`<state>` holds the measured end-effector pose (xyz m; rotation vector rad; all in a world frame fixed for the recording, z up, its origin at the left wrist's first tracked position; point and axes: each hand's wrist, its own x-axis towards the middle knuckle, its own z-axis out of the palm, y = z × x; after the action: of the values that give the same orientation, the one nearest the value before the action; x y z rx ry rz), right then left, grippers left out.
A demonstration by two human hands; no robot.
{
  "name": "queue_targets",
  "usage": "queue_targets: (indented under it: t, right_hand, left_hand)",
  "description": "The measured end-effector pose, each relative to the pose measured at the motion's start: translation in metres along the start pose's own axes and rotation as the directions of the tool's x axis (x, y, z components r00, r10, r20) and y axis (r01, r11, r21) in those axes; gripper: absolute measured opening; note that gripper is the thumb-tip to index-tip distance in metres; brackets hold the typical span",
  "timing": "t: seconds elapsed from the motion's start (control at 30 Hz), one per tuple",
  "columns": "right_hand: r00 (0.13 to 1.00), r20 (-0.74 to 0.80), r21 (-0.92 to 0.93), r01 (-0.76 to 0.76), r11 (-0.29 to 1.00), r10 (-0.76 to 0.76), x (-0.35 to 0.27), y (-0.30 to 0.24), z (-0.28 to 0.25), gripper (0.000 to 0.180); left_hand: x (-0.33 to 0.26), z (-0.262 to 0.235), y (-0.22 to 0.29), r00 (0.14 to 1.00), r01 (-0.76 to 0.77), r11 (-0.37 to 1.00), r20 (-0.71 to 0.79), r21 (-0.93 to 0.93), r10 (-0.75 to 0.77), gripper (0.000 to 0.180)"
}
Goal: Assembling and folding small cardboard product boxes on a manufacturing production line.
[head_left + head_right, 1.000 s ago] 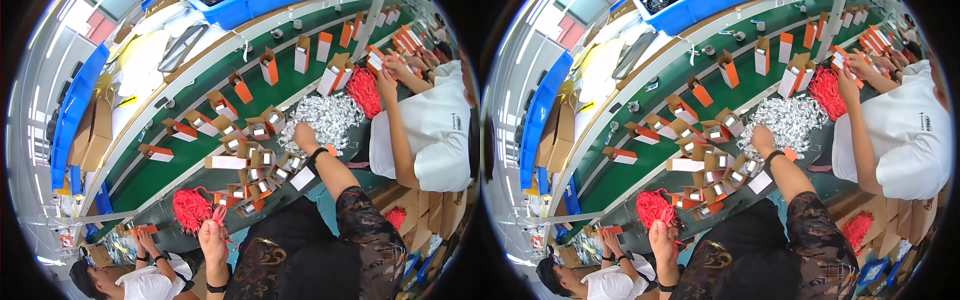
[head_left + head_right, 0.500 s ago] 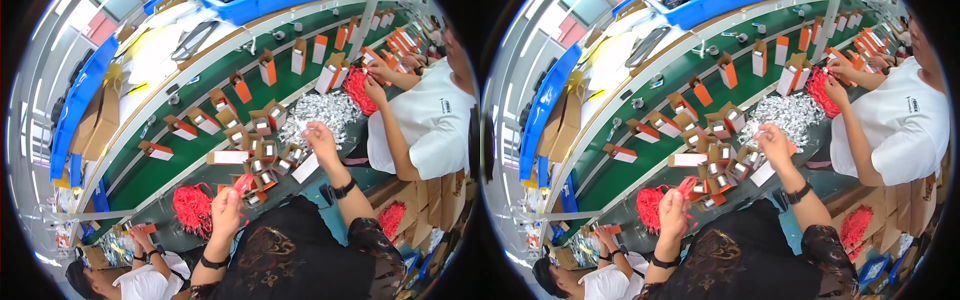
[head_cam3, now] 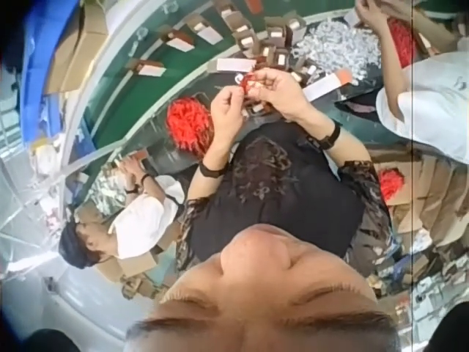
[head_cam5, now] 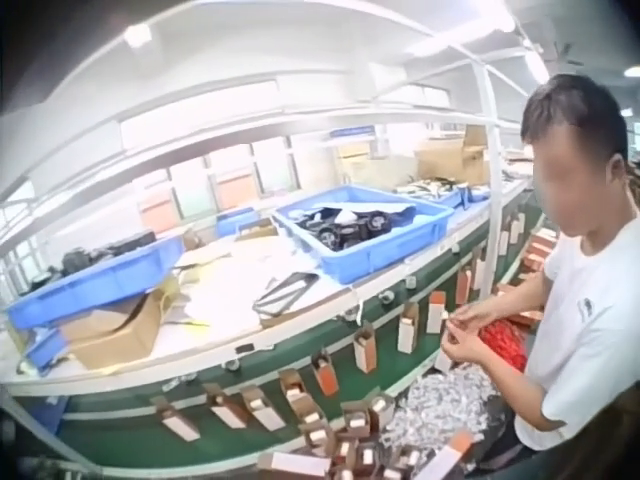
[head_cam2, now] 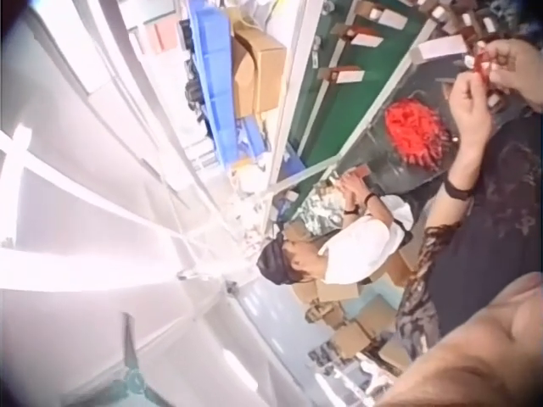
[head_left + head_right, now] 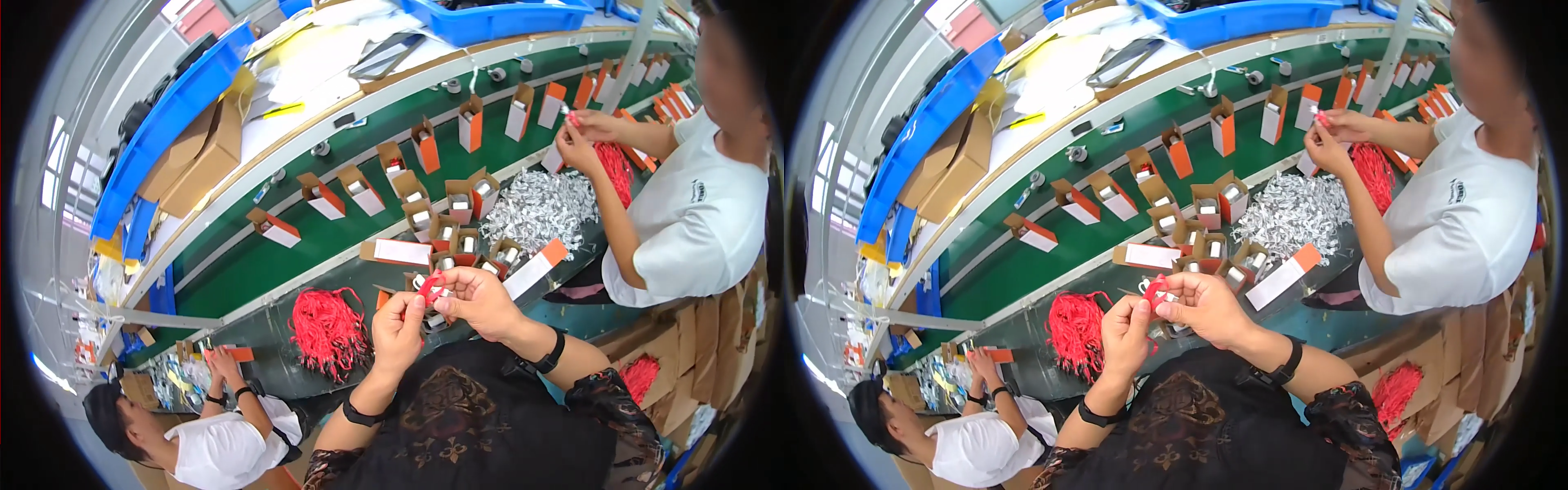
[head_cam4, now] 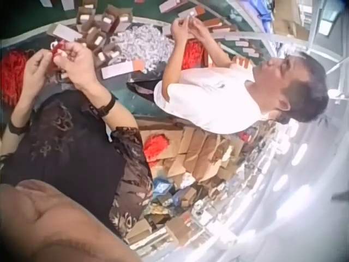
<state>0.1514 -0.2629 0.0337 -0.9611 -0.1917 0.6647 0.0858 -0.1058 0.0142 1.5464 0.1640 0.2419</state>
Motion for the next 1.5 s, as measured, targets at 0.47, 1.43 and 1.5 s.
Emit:
queue_targets:
  t: [0.47, 1.43, 1.5]
  right_hand:
    - [0.777, 0.497, -0.54, -0.07, 0.838, 0.386, 0.01, -0.021, -0.007, 0.009]
    - [0.931, 0.202, -0.773, 0.343, 0.533, -0.305, 0.03, 0.028, 0.05, 0.02]
    - [0.998, 0.061, -0.21, 0.025, 0.977, -0.012, 0.033, 0.039, 0.048, 0.023]
  left_hand:
    - [-0.021, -0.058, 0.011, 0.886, 0.288, 0.957, 0.373, 0.02, -0.274, 0.017]
    - [-0.05, -0.033, 0.01, 0.92, -0.287, 0.819, -0.097, 0.496, 0.381, 0.009]
    - [-0.05, -0.026, 0.005, 0.965, -0.023, 0.979, -0.261, -0.201, -0.031, 0.008]
